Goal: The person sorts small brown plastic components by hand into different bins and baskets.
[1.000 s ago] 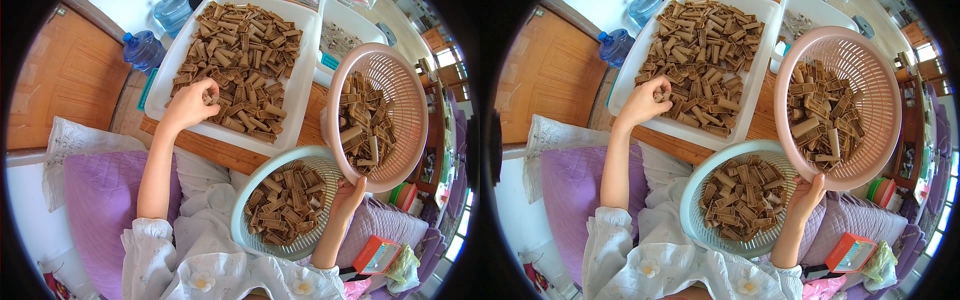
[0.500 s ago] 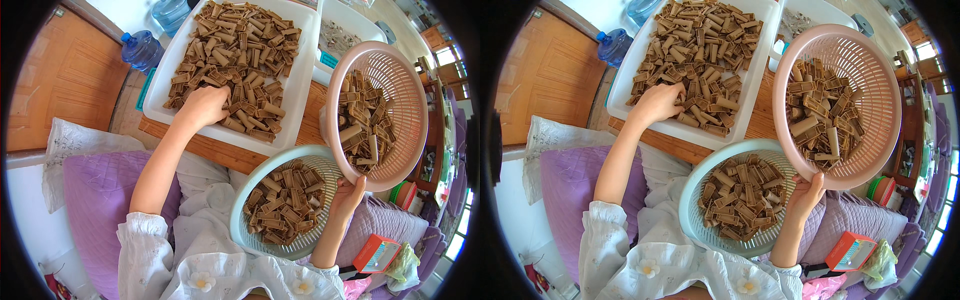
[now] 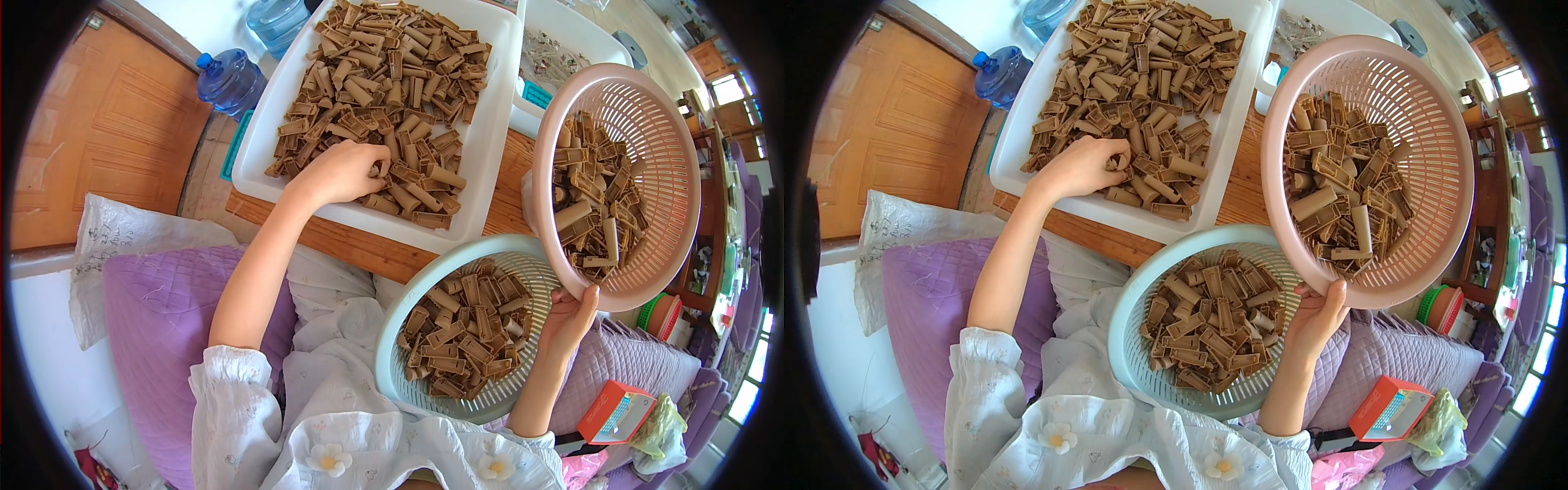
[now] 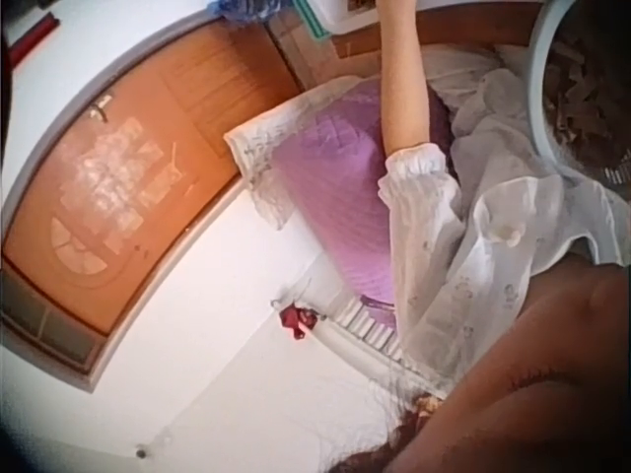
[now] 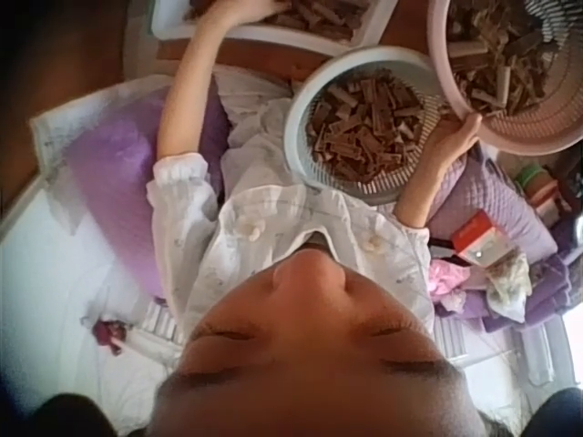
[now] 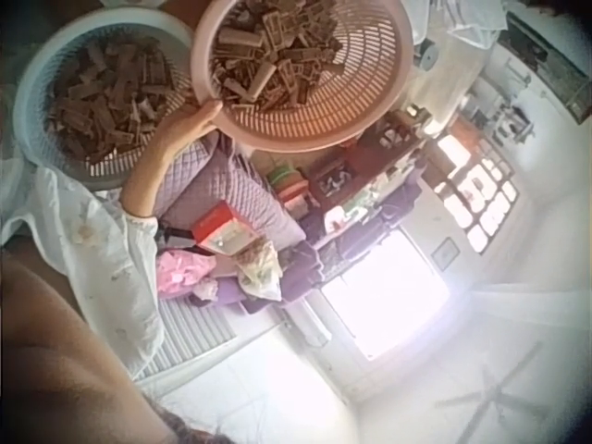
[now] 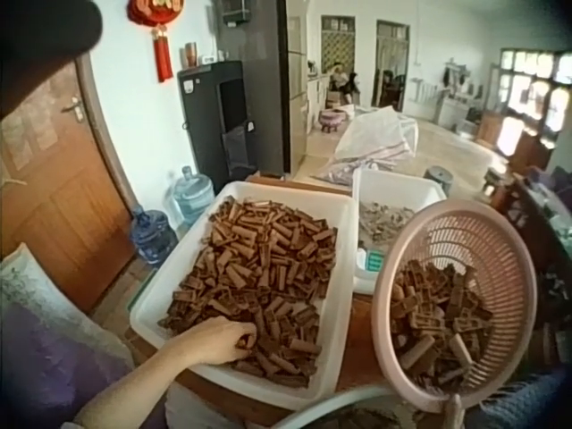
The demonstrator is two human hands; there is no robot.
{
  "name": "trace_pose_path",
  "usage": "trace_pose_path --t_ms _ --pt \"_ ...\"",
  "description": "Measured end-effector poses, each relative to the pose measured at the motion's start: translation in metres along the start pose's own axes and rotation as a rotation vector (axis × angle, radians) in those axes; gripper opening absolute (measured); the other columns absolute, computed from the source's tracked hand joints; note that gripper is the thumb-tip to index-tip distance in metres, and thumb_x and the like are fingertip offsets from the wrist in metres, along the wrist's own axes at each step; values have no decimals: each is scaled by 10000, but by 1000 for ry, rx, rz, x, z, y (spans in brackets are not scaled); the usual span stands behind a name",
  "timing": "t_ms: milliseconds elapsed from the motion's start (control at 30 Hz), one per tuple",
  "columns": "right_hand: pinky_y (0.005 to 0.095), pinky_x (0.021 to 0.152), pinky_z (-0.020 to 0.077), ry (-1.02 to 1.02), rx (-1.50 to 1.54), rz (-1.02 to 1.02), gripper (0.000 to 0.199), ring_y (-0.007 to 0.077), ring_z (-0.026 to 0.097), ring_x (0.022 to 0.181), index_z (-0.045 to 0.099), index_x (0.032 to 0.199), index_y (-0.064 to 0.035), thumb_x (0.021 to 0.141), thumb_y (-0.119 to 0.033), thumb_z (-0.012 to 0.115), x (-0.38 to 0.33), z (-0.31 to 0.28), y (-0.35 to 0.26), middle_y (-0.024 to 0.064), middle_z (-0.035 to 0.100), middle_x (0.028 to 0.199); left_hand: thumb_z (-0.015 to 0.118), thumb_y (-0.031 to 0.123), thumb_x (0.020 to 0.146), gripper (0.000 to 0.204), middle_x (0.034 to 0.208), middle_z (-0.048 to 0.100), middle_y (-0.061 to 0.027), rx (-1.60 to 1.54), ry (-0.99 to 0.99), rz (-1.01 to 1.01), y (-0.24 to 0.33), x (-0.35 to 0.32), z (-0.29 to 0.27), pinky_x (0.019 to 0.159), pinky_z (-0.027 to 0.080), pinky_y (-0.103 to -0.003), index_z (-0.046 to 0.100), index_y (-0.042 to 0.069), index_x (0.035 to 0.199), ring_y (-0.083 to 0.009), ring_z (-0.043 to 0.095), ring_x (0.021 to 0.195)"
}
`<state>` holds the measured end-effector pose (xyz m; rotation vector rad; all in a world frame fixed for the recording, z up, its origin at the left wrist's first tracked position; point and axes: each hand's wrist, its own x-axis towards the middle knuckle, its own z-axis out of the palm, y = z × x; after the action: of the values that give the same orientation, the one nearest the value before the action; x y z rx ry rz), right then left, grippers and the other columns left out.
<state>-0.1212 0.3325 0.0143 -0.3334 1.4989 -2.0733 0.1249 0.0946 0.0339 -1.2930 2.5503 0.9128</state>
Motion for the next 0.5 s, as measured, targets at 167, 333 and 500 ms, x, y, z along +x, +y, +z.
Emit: trace_pose_path --t_ms 167,333,500 --pt "242 533 401 11 -2 6 214 118 480 578 481 871 -49 844 -261 492 1 2 0 57 548 769 573 125 685 229 697 587 -149 5 128 123 -8 3 3 630 439 -354 564 65 906 -272 576 705" --pt "243 534 401 -21 0 2 215 117 482 579 484 868 -48 843 -262 494 0 2 0 56 548 764 541 68 709 266 631 559 -27 -300 393 123 -13 -12 -24 532 410 -241 591 83 969 -96 499 532" --pt "243 533 399 26 -1 -7 212 114 482 576 489 871 -54 845 -265 490 2 -4 2 51 553 764 533 1 660 182 664 523 3 -956 423 353 56 -62 -31 556 400 -204 566 42 834 -85 511 624"
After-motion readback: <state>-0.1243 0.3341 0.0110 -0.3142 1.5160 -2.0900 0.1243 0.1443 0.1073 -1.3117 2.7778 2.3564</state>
